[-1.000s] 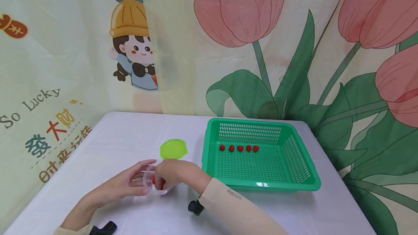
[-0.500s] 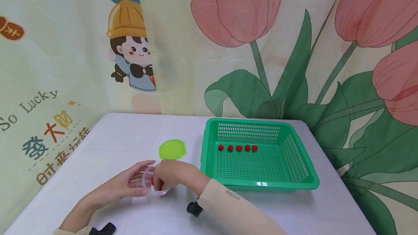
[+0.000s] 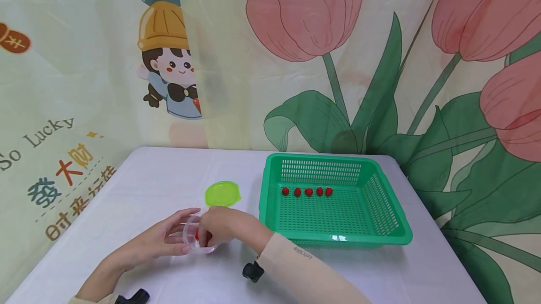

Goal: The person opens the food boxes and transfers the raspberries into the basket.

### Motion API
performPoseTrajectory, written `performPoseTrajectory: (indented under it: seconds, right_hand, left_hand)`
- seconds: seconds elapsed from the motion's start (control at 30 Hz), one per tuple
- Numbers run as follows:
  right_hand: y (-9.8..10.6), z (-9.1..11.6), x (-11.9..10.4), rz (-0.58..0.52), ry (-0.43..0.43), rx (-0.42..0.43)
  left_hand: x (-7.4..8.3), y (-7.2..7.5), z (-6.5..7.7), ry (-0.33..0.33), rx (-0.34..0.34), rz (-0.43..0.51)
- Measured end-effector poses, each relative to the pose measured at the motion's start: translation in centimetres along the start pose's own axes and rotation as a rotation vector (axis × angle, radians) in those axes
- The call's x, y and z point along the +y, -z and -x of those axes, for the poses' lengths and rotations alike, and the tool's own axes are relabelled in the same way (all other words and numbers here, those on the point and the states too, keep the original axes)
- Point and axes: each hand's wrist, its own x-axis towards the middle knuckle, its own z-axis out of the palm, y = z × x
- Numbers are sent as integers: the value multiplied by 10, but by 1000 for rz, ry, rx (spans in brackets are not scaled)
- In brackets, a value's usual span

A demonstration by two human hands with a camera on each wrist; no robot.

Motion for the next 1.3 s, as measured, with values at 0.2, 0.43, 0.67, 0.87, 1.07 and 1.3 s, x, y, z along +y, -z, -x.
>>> performPoseTrajectory:
  seconds: [0.2,0.43,0.67,0.87,1.07,1.3]
  right_hand:
    - [-2,-2,4,-17,13,-3]
    - [2,0,0,-19,10,-13]
    - [2,0,-4,18,6,-37]
    - [1,0,-1,12,24,-16]
    - [6,6,-2,-30,16,9]
    - [23,23,-2,-91,13,95]
  left_hand:
    - [-1,0,0,-13,-6,1]
    - [0,0,0,-1,5,-6]
    - [-1,0,1,-17,-9,14]
    - [-1,0,2,-15,-8,17]
    - [1,0,4,6,-2,16]
    - [3,0,5,13,0,21]
